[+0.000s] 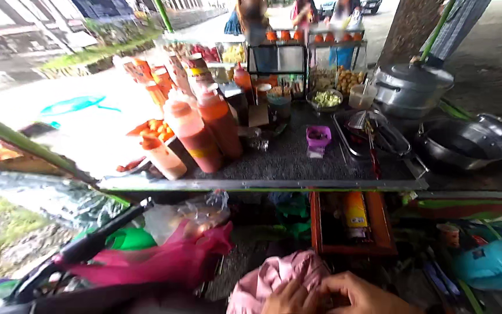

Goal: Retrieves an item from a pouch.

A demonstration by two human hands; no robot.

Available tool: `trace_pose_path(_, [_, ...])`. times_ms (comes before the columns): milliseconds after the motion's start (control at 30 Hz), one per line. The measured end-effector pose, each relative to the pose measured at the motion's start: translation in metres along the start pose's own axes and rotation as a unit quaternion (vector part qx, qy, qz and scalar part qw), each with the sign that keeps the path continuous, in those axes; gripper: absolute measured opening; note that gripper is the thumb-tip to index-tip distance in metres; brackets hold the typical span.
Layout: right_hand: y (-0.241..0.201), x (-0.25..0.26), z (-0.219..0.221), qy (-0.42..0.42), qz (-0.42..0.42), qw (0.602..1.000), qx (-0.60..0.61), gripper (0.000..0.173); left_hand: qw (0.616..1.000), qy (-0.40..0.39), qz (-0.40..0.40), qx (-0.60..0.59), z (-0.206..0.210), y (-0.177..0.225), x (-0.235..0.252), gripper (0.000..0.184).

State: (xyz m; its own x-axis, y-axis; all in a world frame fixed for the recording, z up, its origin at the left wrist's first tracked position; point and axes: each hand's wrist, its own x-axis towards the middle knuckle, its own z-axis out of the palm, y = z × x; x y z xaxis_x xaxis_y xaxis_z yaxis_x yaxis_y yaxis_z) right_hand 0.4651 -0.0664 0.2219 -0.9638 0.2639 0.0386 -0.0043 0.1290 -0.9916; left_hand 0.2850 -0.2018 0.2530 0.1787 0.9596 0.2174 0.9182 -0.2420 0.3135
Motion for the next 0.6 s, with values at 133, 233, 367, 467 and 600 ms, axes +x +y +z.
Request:
trace_pose_path(133, [0.025, -0.004, 0.006, 0.071, -0.064, 0.967, -0.237, 0.04, 0.997, 0.069, 0.025, 0.037, 0.017, 0.001, -0.006, 0.022])
trace_pose_path(233, [0.04, 0.0, 0.015, 0.1, -0.159, 0.921, -0.342, 0.025, 0.994, 0.082, 0.024, 0.073, 0.022, 0.004, -0.005, 0.02])
trace_pose_path(367, [0.044, 0.015, 0.014, 0.112, -0.225, 0.91, -0.331, 0.026, 0.987, 0.103, 0.014, 0.12, 0.018, 0.002, -0.002, 0.022])
trace_pose_path(467, [0.043, 0.025, 0.018, 0.145, -0.232, 0.919, -0.286, 0.025, 0.979, 0.147, -0.005, 0.143, 0.017, 0.003, -0.005, 0.02])
trace_pose_path(600, [0.039, 0.031, 0.03, 0.163, -0.191, 0.953, -0.17, 0.02, 0.969, 0.208, -0.061, 0.115, 0.028, 0.003, -0.016, 0.02])
